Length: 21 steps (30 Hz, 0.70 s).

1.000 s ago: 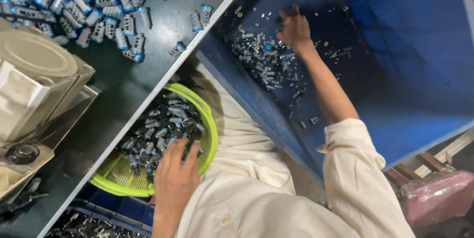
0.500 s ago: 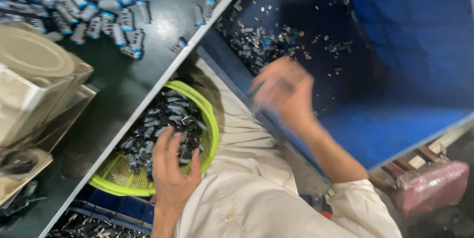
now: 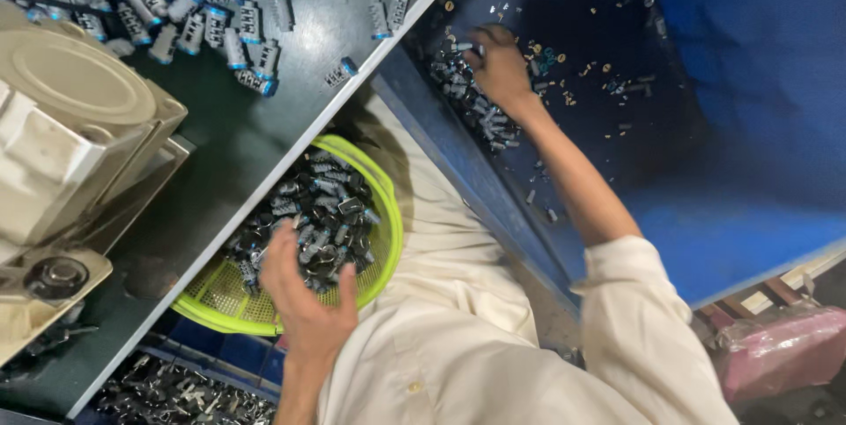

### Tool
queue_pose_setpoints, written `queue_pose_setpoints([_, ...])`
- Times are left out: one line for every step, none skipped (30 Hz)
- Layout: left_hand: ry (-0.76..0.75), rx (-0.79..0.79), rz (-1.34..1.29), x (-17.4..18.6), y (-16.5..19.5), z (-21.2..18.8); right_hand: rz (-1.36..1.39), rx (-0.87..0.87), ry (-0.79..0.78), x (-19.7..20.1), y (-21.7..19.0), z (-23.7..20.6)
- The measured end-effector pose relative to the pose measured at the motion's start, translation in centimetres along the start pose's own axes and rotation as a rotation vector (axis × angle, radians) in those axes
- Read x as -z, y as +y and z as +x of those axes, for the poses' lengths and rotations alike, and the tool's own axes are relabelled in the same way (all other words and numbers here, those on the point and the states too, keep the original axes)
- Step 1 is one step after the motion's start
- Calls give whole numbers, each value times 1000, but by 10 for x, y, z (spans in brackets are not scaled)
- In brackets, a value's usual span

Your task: The person scoops small cylindrical components from a blue bin into a green basket, then repeatedly picks them up and places them into a machine slot. The person occasionally inspects individual components before inserting them.

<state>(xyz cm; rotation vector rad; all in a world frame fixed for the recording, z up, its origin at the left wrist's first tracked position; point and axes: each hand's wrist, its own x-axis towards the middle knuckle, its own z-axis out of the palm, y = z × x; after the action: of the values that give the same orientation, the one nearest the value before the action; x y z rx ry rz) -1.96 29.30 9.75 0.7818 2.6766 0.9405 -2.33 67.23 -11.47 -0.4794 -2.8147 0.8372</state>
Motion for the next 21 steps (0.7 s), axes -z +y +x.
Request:
queue_pose_setpoints([-8,-40,9,-3,3,2,-13,-47,-48,-9,0,3])
queue_pose_setpoints([-16,-82,21,-6,6,4,-24,-95,-94,-18,-3,6])
queue_pose_setpoints([-28,-125,36,-6,8,6,-30,-145,-140,-24,-6,7])
queue_pose_setpoints([-37,-135,47,-5,9,8,-25,-157,-141,-28,-8,6])
queue_pose_setpoints([-44,-144,52,-6,11,9,-26,-166,-145,-30,-9,4])
queue_pose_setpoints([-49,-152,55,-6,11,11,-29,-173,-149,-32,-8,2])
queue_pose_setpoints([-61,-129,45,-6,12,13,14,-220,-156,-32,-6,-1])
queue_pose_setpoints([-73,-105,34,-5,11,14,57,-269,-164,-31,-3,-5])
queue_pose_setpoints([-83,-82,25,-5,11,15,101,-314,-170,-28,0,-7])
queue_pose_setpoints([-84,-79,22,-4,10,16,182,-291,-91,-26,5,-12])
queue_pose_setpoints([-84,-77,19,-4,9,16,263,-265,-9,-20,8,-16])
queue_pose_setpoints([-82,-76,16,-3,8,16,344,-236,73,-14,7,-17])
queue_pose_setpoints([-76,-71,12,-3,7,16,513,-428,146,-4,3,-18])
queue_pose_setpoints([-72,-62,11,-4,7,16,683,-623,212,11,-4,-23])
queue_pose_setpoints([-70,-54,9,-4,7,16,828,-652,382,25,-16,-28])
queue_pose_setpoints([-45,-31,-47,-6,7,16,969,-676,559,41,-33,-34])
queue_pose_setpoints([-19,-11,-105,-7,7,16,961,-649,560,57,-53,-43])
queue_pose_setpoints([5,10,-165,-9,8,16,950,-624,563,73,-75,-53])
queue_pose_setpoints([45,-60,-160,-11,8,17,852,-239,360,90,-93,-64])
queue_pose_setpoints([85,-132,-155,-12,8,17,732,136,153,103,-108,-71])
queue_pose_setpoints([124,-205,-149,-12,7,17,745,163,105,108,-118,-75])
